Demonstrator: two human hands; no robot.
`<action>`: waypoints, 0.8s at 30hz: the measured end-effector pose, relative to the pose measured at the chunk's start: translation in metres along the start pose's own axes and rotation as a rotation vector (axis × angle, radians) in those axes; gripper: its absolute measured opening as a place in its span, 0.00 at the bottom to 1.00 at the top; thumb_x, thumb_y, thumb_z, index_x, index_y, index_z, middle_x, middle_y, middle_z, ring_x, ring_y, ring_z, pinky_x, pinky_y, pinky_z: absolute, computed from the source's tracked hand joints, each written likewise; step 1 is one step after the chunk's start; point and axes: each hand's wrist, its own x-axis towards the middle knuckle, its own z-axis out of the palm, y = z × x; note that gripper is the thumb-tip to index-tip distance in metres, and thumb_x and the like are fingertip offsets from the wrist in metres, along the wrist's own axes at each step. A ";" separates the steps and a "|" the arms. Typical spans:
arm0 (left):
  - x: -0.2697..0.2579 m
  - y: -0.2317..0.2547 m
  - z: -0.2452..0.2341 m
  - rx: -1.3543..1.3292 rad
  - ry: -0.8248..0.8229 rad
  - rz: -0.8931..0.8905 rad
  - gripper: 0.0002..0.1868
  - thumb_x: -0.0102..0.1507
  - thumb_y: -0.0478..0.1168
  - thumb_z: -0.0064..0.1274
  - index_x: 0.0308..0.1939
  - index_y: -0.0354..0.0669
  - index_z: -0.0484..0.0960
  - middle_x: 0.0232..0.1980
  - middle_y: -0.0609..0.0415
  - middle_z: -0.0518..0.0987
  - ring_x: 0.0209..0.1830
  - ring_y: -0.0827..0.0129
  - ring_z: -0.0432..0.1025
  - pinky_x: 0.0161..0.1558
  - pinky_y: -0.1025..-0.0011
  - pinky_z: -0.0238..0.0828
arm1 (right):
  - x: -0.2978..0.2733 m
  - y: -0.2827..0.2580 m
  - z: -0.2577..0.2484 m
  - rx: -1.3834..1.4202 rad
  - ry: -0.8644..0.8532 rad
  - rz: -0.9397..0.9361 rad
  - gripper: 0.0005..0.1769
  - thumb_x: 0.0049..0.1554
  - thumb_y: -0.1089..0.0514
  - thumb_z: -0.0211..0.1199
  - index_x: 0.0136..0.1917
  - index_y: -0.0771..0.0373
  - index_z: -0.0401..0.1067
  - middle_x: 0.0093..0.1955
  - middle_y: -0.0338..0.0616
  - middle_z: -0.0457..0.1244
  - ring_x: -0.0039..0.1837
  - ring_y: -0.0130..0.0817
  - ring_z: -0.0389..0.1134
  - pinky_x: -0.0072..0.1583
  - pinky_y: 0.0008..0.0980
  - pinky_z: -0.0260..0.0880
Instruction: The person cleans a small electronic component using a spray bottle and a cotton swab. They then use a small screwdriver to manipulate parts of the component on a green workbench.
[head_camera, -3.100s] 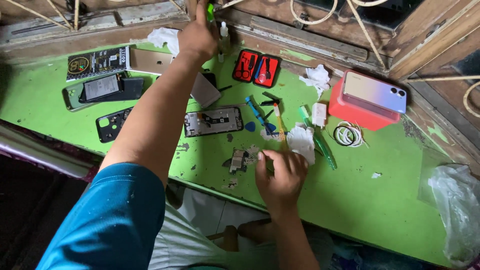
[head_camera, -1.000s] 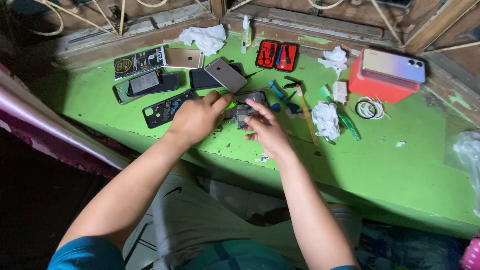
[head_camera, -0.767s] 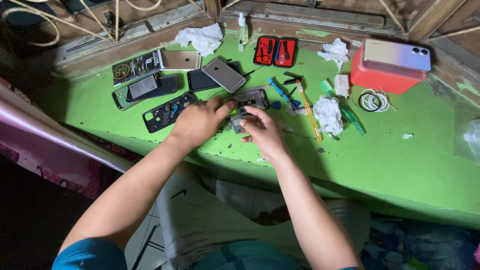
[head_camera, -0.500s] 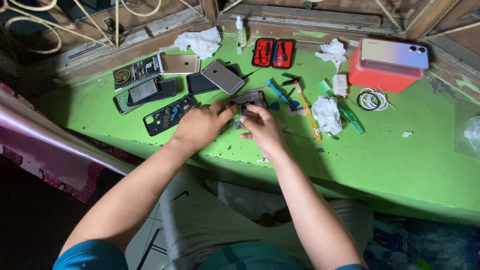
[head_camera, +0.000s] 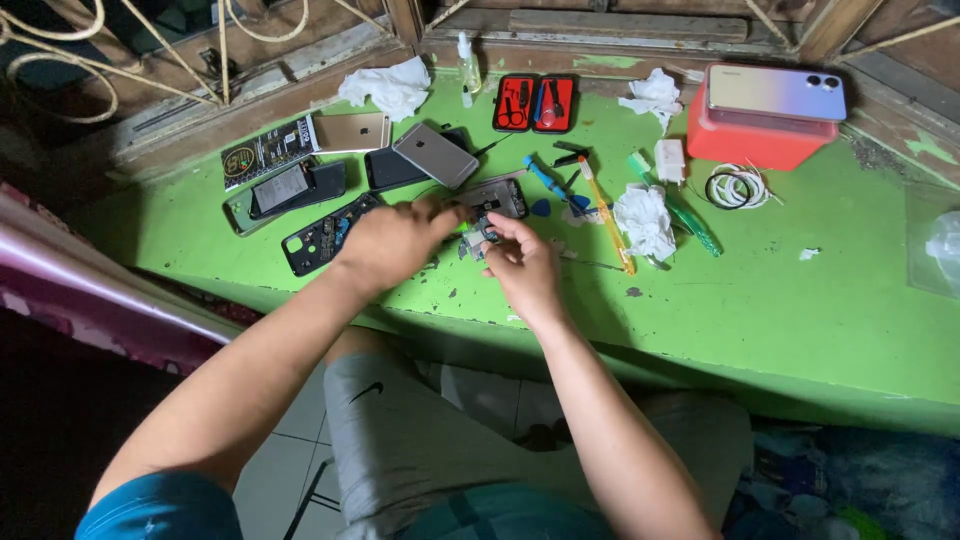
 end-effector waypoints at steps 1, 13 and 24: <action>-0.002 0.000 0.002 0.003 0.002 -0.001 0.17 0.72 0.34 0.37 0.62 0.56 0.70 0.54 0.39 0.79 0.31 0.58 0.80 0.35 0.58 0.80 | 0.000 0.000 -0.001 0.001 -0.001 -0.003 0.25 0.60 0.70 0.61 0.71 0.70 0.67 0.62 0.65 0.62 0.58 0.39 0.67 0.51 0.33 0.82; -0.005 -0.007 0.077 0.095 0.261 0.027 0.13 0.68 0.41 0.42 0.57 0.53 0.70 0.42 0.43 0.78 0.28 0.51 0.80 0.27 0.55 0.78 | -0.002 0.001 -0.002 0.118 0.048 0.039 0.19 0.60 0.69 0.61 0.64 0.71 0.71 0.57 0.58 0.62 0.55 0.35 0.67 0.50 0.33 0.83; -0.014 0.013 0.076 0.185 0.539 0.106 0.18 0.67 0.39 0.42 0.62 0.56 0.68 0.35 0.50 0.74 0.21 0.57 0.77 0.19 0.60 0.75 | -0.001 0.008 -0.002 0.183 0.055 0.003 0.18 0.60 0.71 0.60 0.63 0.74 0.69 0.58 0.65 0.59 0.57 0.46 0.70 0.54 0.41 0.83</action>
